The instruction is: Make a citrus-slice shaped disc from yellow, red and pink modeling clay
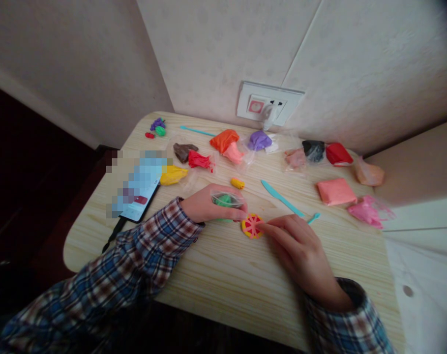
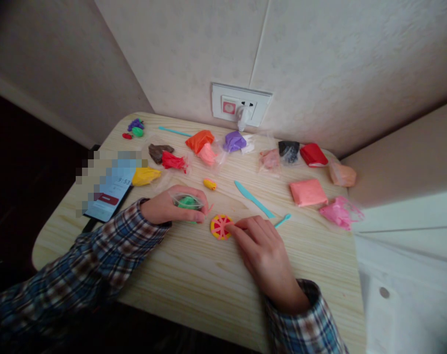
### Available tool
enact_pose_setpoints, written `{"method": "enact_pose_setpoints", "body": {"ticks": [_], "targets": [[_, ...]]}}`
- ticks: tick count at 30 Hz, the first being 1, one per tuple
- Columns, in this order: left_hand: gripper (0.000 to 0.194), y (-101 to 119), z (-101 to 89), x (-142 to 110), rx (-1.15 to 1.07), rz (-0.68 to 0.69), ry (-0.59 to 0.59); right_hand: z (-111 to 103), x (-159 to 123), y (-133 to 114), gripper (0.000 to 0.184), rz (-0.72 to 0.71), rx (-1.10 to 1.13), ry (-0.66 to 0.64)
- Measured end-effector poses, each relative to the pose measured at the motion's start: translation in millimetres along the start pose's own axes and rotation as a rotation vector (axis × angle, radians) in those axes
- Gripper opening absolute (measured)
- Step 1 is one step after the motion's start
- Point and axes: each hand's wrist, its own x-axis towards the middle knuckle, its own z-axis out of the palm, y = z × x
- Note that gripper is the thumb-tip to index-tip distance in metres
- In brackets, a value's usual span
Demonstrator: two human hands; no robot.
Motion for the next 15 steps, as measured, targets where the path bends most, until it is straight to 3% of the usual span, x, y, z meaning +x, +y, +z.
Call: {"method": "enact_pose_setpoints", "body": {"ticks": [15], "targets": [[0.012,-1.2,-0.1,0.3,-0.009,0.001,-0.003,0.0,0.5,0.0,0.03,0.001,0.011,-0.009]]}}
